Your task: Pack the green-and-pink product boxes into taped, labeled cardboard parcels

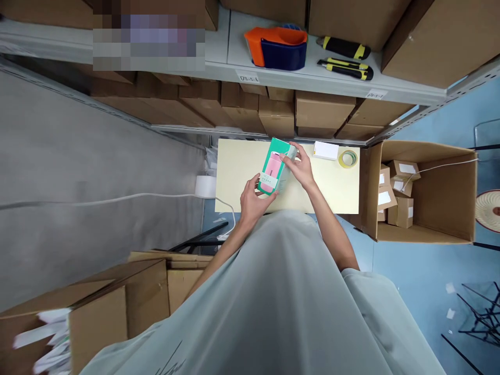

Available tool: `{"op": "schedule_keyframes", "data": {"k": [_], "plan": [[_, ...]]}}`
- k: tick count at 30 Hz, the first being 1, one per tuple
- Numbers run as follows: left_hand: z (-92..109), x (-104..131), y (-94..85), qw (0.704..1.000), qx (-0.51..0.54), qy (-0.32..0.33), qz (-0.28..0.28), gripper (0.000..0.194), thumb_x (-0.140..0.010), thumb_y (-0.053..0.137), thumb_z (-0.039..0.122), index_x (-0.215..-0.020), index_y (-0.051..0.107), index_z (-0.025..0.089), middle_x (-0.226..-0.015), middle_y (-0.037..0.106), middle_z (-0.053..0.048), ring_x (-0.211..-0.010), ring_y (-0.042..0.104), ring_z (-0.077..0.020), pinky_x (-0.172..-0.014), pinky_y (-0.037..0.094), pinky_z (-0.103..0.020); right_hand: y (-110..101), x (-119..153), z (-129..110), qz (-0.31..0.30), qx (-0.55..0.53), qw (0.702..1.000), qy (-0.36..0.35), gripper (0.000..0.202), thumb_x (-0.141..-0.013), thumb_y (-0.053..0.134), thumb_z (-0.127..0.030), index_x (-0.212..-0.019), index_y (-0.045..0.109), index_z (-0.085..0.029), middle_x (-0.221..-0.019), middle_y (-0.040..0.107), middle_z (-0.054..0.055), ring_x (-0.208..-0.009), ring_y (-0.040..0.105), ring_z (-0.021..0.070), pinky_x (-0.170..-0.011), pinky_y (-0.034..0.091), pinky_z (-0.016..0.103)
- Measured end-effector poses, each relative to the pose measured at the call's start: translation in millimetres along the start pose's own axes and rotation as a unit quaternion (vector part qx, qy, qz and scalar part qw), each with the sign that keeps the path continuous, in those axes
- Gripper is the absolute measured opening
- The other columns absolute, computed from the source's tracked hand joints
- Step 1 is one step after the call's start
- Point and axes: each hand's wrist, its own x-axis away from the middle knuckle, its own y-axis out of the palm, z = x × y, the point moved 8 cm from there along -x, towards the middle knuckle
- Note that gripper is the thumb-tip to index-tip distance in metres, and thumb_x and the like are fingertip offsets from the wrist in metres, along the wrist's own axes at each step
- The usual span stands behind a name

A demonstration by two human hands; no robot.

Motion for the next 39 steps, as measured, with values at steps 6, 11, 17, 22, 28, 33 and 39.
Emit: {"op": "schedule_keyframes", "data": {"k": [6, 11, 17, 22, 28, 33, 39], "plan": [[-19.5, -10.5, 13.6, 0.946, 0.277, -0.133, -0.102, 0.083, -0.078, 0.098, 0.049, -0.149, 0.067, 0.021, -0.127, 0.080, -0.012, -0.115, 0.079, -0.0270, -0.102, 0.069, -0.043, -29.0, 1.9, -17.8, -0.030, -0.008, 0.999, 0.017, 0.100, -0.086, 0.079, -0.090, -0.170, 0.051, -0.043, -0.158, 0.070, 0.010, -0.135, 0.074, 0.0309, -0.114, 0.066, 0.050], [-16.7, -3.5, 30.2, 0.862, 0.418, -0.211, -0.192, 0.074, -0.079, 0.094, 0.048, -0.143, 0.071, 0.020, -0.133, 0.082, -0.014, -0.123, 0.080, -0.0322, -0.106, 0.068, -0.045, -24.9, 4.2, -22.1, -0.099, -0.085, 0.988, 0.082, 0.095, -0.088, 0.072, -0.094, -0.167, 0.051, -0.046, -0.149, 0.076, 0.005, -0.128, 0.077, 0.0291, -0.110, 0.067, 0.052], [-6.1, 2.9, 43.3, 0.833, 0.435, -0.220, -0.263, 0.071, -0.086, 0.085, 0.045, -0.150, 0.069, 0.019, -0.143, 0.079, -0.015, -0.133, 0.075, -0.0356, -0.107, 0.067, -0.047, -11.2, 6.9, -29.4, -0.092, -0.129, 0.986, 0.059, 0.090, -0.083, 0.083, -0.088, -0.157, 0.061, -0.041, -0.137, 0.081, 0.004, -0.126, 0.078, 0.0296, -0.100, 0.070, 0.044], [-7.6, -14.7, 26.9, 0.922, 0.303, -0.151, -0.186, 0.085, -0.084, 0.095, 0.047, -0.160, 0.061, 0.028, -0.152, 0.073, -0.013, -0.133, 0.074, -0.0315, -0.102, 0.068, -0.042, -25.0, 5.9, -25.1, -0.015, -0.083, 0.995, 0.046, 0.099, -0.075, 0.093, -0.082, -0.157, 0.061, -0.037, -0.125, 0.083, 0.005, -0.118, 0.079, 0.0303, -0.098, 0.071, 0.046], [-1.8, -17.2, 25.1, 0.946, 0.261, -0.090, -0.171, 0.074, -0.076, 0.103, 0.048, -0.140, 0.074, 0.024, -0.149, 0.074, -0.015, -0.137, 0.071, -0.0323, -0.113, 0.064, -0.047, -26.6, 9.3, -26.2, 0.010, -0.052, 0.998, 0.026, 0.101, -0.077, 0.091, -0.084, -0.159, 0.060, -0.034, -0.129, 0.082, 0.009, -0.121, 0.079, 0.0330, -0.101, 0.071, 0.050], [-9.3, -9.6, 20.4, 0.934, 0.292, -0.116, -0.172, 0.077, -0.077, 0.103, 0.046, -0.145, 0.074, 0.025, -0.149, 0.075, -0.015, -0.137, 0.073, -0.0333, -0.110, 0.065, -0.046, -21.0, 11.2, -30.1, -0.011, -0.044, 0.999, 0.022, 0.104, -0.075, 0.092, -0.085, -0.161, 0.061, -0.035, -0.131, 0.081, 0.009, -0.118, 0.080, 0.0333, -0.105, 0.070, 0.052], [-22.1, 4.7, 19.1, 0.852, 0.424, -0.210, -0.223, 0.069, -0.082, 0.098, 0.045, -0.143, 0.074, 0.022, -0.137, 0.082, -0.014, -0.126, 0.079, -0.0330, -0.107, 0.068, -0.048, -20.5, 13.1, -39.4, -0.031, -0.062, 0.997, 0.039, 0.094, -0.087, 0.076, -0.092, -0.164, 0.059, -0.042, -0.135, 0.080, 0.005, -0.125, 0.076, 0.0293, -0.108, 0.068, 0.051]]}}
